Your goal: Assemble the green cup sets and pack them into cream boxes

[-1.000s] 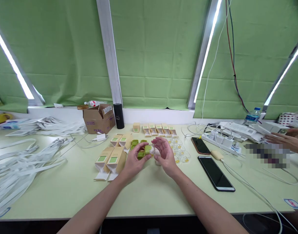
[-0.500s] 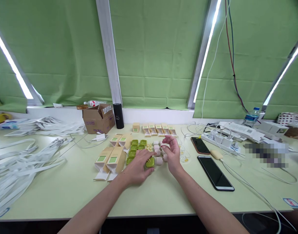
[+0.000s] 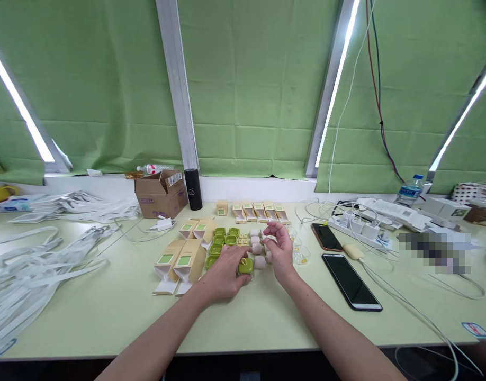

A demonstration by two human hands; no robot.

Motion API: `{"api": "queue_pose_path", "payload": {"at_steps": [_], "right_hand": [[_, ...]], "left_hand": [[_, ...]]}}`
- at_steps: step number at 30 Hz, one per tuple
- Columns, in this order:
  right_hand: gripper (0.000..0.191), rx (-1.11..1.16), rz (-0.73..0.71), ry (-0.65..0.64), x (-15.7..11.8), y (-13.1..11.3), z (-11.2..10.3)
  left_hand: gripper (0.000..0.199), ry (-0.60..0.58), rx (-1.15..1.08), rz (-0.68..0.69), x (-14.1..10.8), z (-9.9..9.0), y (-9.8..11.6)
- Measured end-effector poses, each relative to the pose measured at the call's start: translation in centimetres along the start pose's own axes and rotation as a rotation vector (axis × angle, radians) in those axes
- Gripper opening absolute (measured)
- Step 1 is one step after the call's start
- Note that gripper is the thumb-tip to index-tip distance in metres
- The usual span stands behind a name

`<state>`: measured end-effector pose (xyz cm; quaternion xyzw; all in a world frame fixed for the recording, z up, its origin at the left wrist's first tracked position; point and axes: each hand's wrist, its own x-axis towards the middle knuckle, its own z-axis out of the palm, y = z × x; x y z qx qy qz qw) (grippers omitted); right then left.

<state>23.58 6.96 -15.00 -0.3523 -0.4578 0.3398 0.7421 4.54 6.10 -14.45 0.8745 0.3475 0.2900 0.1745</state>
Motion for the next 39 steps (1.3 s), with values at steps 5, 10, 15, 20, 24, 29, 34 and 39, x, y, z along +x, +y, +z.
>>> {"api": "queue_pose_path", "payload": {"at_steps": [5,10,15,20,24,29,34,39], "right_hand": [[0.038,0.01,0.003,0.004,0.1,0.0,-0.1],[0.036,-0.008,-0.019,0.021,0.3,0.0,-0.4],[0.034,-0.027,-0.038,0.051,0.5,0.1,-0.5],[0.031,-0.042,-0.037,0.082,0.6,0.1,-0.4],[0.027,-0.04,-0.048,0.085,0.6,0.1,-0.3],[0.026,-0.07,-0.057,0.07,0.5,0.2,-0.4],[0.023,-0.089,-0.068,0.064,0.5,0.4,-0.5],[0.024,-0.101,-0.061,0.069,0.7,0.8,-0.5]], "left_hand": [[0.06,-0.045,0.029,-0.016,0.0,0.0,-0.1],[0.052,0.069,-0.015,0.018,0.2,-0.2,-0.6],[0.029,0.325,0.036,-0.065,1.8,-1.3,-1.6],[0.03,0.317,0.19,-0.13,4.1,-2.6,-2.9],[0.036,0.176,0.385,-0.102,7.0,-2.9,-4.4],[0.031,-0.101,0.495,-0.254,11.5,-2.4,-7.2],[0.031,-0.212,0.525,-0.299,14.4,-1.1,-9.6],[0.033,-0.23,0.551,-0.322,15.4,0.1,-10.8]]}}
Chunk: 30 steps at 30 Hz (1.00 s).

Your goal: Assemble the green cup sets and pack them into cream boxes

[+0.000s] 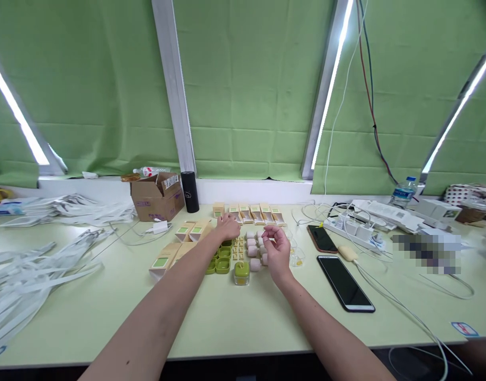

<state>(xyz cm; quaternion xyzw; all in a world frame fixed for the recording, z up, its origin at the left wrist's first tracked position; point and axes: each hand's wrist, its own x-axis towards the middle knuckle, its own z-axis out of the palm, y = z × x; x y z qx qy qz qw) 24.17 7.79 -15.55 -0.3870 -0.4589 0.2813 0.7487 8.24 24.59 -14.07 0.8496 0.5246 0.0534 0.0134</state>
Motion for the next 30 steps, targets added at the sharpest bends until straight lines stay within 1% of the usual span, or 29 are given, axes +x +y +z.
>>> {"api": "queue_pose_path", "payload": {"at_steps": [2,8,12,18,22,25,28,30], "right_hand": [[0.024,0.001,-0.002,0.0,0.0,0.1,0.0],[0.023,0.007,-0.007,-0.011,0.0,0.0,0.1],[0.023,0.008,0.003,-0.004,0.0,-0.2,0.2],[0.024,0.004,0.01,-0.016,0.1,-0.3,0.2],[0.025,0.006,0.011,-0.024,0.1,-0.3,0.1],[0.025,0.004,0.011,-0.031,0.0,-0.2,0.1],[0.025,0.012,0.024,-0.047,0.1,-0.2,0.2],[0.029,0.039,0.052,-0.072,0.2,-0.4,0.3]], "left_hand": [[0.04,-0.001,-0.001,-0.003,0.3,0.4,0.0],[0.039,0.014,-0.04,-0.008,0.5,0.6,0.1],[0.029,0.074,-0.096,0.0,0.1,-0.2,-0.5],[0.038,0.191,-0.212,0.075,-1.4,-2.1,-2.2],[0.04,0.292,-0.261,0.098,-3.4,-3.0,-2.5],[0.042,0.37,-0.28,0.12,-5.8,-3.3,-1.9],[0.043,0.54,-0.241,0.222,-8.9,-3.4,-1.0],[0.045,0.599,-0.176,0.304,-11.0,-3.4,-0.4]]}}
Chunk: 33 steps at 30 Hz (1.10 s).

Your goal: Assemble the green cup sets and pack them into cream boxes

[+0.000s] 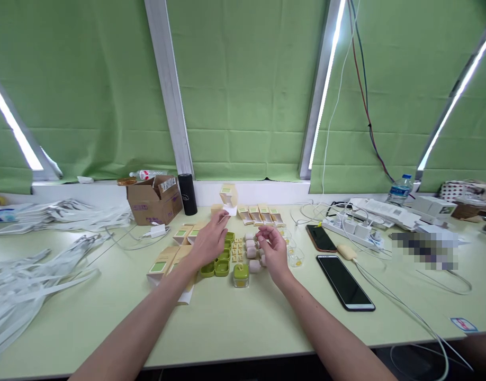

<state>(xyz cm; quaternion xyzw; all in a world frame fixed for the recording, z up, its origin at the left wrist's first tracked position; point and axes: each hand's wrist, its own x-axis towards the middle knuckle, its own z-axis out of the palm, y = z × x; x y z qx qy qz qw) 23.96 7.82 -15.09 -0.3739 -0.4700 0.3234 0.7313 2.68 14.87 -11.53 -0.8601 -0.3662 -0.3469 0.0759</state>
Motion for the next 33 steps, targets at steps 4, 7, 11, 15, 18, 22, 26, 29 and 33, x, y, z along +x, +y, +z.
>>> {"api": "queue_pose_path", "payload": {"at_steps": [4,7,11,15,18,22,26,29,33], "right_hand": [[0.046,0.114,0.088,-0.084,0.4,-0.3,0.3],[0.061,0.216,0.162,-0.107,0.8,-0.2,0.4],[0.062,0.266,0.176,-0.105,1.1,0.2,0.5],[0.054,0.236,0.133,-0.091,1.0,0.0,0.3],[0.052,0.239,0.089,-0.115,0.7,-0.3,0.2],[0.05,0.181,0.008,-0.162,0.3,-0.5,0.2],[0.049,-0.038,-0.137,-0.22,-0.5,-0.9,0.3],[0.049,-0.268,-0.347,-0.255,-0.9,-1.3,0.1],[0.048,-0.439,-0.728,-0.284,-0.4,-1.1,-0.5]], "left_hand": [[0.046,0.034,0.071,0.206,-2.3,-1.4,2.0],[0.048,0.04,0.079,0.352,-3.2,-2.0,2.8],[0.05,-0.014,0.075,0.449,-3.8,-2.0,3.1],[0.053,-0.062,0.043,0.48,-4.4,-1.6,2.8],[0.047,-0.021,-0.013,0.428,-4.9,-1.6,2.6],[0.034,0.124,-0.187,0.229,-4.5,-1.6,2.5],[0.052,0.104,-0.303,0.059,-3.0,-1.6,3.1],[0.054,0.117,-0.375,0.089,-2.1,-1.5,3.9],[0.048,0.232,-0.357,0.19,-1.7,-1.0,4.4]]}}
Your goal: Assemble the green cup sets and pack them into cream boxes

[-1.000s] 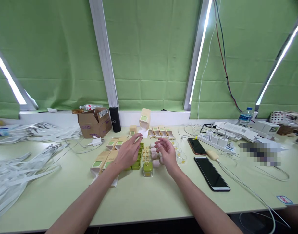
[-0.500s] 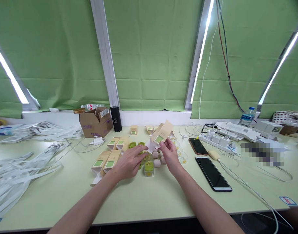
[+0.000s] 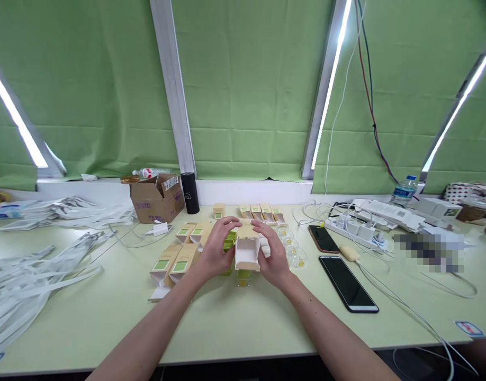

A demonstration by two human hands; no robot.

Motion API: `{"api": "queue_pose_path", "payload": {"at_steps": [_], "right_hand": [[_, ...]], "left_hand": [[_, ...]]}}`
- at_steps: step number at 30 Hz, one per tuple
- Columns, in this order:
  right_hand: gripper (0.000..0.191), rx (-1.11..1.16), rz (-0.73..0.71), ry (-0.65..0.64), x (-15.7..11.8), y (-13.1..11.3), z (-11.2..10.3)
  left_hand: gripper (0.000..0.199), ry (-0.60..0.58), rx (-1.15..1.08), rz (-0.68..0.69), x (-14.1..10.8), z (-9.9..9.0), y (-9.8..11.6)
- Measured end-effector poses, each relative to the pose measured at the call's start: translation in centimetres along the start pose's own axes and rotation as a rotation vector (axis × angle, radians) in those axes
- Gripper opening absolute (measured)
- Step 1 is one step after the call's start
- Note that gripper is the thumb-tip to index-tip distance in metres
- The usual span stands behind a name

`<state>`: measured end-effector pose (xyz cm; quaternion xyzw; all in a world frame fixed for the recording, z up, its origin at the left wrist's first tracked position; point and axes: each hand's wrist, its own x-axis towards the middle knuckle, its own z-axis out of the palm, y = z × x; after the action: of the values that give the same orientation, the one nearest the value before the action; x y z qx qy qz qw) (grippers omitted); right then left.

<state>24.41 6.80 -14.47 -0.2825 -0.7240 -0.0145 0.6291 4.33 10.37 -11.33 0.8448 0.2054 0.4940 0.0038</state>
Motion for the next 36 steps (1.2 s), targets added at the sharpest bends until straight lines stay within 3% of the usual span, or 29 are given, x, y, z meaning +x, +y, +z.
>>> {"api": "queue_pose_path", "payload": {"at_steps": [3,8,15,22,26,30,33,36], "right_hand": [[0.042,-0.071,-0.109,-0.035,0.1,1.0,-0.2],[0.024,-0.061,0.006,-0.132,0.1,2.2,-0.5],[0.03,-0.072,-0.057,-0.037,-0.7,2.2,-0.2],[0.038,0.075,-0.054,-0.118,-0.4,0.8,-1.0],[0.056,0.106,-0.027,-0.131,-0.8,0.4,-1.0],[0.066,0.168,0.162,-0.043,-1.5,0.4,-0.3],[0.065,0.321,0.296,-0.046,-1.5,0.1,0.3],[0.06,0.397,0.395,-0.039,-1.3,-0.2,0.4]], "left_hand": [[0.045,0.087,0.117,0.077,-0.4,0.4,-0.4],[0.043,0.189,0.246,0.127,-1.3,0.3,-1.0],[0.051,0.156,0.254,0.159,-1.9,0.4,-0.6],[0.048,0.135,0.186,0.133,-2.2,0.2,0.2],[0.048,0.08,0.033,0.027,-2.5,0.2,0.2],[0.054,0.05,-0.225,-0.214,-2.7,0.9,0.0],[0.067,0.061,-0.433,-0.352,-2.8,1.5,0.0],[0.07,0.053,-0.542,-0.399,-2.8,1.8,0.1]]}}
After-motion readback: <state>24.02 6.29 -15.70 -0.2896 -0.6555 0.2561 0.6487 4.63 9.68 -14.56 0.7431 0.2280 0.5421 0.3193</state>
